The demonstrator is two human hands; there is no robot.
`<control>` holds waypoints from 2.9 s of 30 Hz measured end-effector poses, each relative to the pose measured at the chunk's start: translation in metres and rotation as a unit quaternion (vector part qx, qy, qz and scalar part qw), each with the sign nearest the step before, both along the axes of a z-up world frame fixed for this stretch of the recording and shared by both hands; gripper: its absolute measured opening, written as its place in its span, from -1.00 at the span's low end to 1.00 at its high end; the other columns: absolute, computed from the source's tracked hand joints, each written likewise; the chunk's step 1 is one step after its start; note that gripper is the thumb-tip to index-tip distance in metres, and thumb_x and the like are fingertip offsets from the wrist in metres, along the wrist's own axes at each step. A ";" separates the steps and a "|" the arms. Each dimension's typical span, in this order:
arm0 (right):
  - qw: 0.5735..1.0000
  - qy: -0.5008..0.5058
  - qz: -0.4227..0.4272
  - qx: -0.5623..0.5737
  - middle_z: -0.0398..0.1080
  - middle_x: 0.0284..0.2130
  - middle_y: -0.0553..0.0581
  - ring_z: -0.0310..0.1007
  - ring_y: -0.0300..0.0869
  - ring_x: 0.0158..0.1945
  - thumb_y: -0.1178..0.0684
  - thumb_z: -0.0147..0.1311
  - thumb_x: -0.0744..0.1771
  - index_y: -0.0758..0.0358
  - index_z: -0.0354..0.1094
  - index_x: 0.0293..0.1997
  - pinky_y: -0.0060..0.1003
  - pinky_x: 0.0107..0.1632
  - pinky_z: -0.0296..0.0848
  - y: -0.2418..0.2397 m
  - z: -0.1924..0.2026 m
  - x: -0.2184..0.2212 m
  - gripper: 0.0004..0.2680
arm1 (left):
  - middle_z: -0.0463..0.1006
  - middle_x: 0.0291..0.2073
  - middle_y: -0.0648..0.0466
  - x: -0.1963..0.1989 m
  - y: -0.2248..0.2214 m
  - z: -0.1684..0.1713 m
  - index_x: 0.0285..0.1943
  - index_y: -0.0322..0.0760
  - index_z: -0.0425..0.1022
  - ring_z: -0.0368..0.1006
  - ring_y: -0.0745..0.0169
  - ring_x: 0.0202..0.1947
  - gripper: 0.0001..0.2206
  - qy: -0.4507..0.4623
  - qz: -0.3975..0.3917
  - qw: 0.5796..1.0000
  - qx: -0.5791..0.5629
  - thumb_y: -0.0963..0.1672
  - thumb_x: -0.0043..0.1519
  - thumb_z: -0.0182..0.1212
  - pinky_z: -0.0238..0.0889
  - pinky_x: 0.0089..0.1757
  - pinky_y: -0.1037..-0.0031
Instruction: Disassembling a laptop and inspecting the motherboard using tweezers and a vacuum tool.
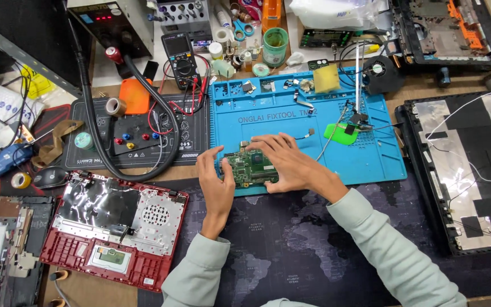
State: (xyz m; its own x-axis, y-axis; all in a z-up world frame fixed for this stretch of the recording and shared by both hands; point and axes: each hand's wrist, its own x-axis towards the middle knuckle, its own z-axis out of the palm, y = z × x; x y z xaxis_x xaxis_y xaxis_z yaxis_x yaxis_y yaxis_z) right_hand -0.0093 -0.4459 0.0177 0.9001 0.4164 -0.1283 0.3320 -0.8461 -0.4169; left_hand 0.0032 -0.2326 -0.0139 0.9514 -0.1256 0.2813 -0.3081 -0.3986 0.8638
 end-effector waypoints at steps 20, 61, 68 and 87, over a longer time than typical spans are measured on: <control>0.969 -0.129 -0.200 0.072 0.30 0.00 -0.13 0.38 -0.16 0.14 -0.05 0.13 0.40 -0.15 0.45 0.03 0.30 0.33 0.04 -0.070 -0.032 0.005 -0.89 | 0.35 0.29 -0.21 0.019 -0.064 -0.026 0.39 -0.23 0.31 0.10 -0.16 0.43 -0.41 -0.106 -0.176 0.935 0.289 0.14 0.30 0.16 -0.22 0.35 -0.12; 0.953 -0.170 -0.220 0.122 0.34 -0.19 -0.07 0.37 -0.11 0.18 0.03 0.08 0.43 0.03 0.44 -0.16 0.30 0.32 0.09 -0.065 -0.061 0.006 -0.95 | 0.43 0.17 -0.14 0.014 -0.069 -0.036 0.33 -0.29 0.39 0.28 -0.10 0.31 -0.26 -0.218 -0.152 0.900 0.347 0.29 0.24 -0.01 -0.15 0.33 -0.14; 0.954 -0.177 -0.208 0.124 0.32 -0.21 -0.06 0.38 -0.09 0.17 0.03 0.08 0.43 0.04 0.43 -0.16 0.28 0.32 0.13 -0.067 -0.062 0.003 -0.95 | 0.42 0.16 -0.15 0.016 -0.069 -0.036 0.34 -0.29 0.37 0.28 -0.12 0.30 -0.26 -0.232 -0.152 0.894 0.352 0.29 0.25 -0.01 -0.13 0.32 -0.13; 0.955 -0.176 -0.205 0.119 0.30 -0.20 -0.06 0.36 -0.14 0.13 0.03 0.02 0.46 0.05 0.40 -0.13 0.29 0.32 0.11 -0.070 -0.065 0.007 -0.93 | 0.42 0.16 -0.14 0.015 -0.070 -0.038 0.35 -0.28 0.36 0.28 -0.14 0.29 -0.26 -0.226 -0.158 0.897 0.346 0.28 0.25 0.00 -0.14 0.32 -0.14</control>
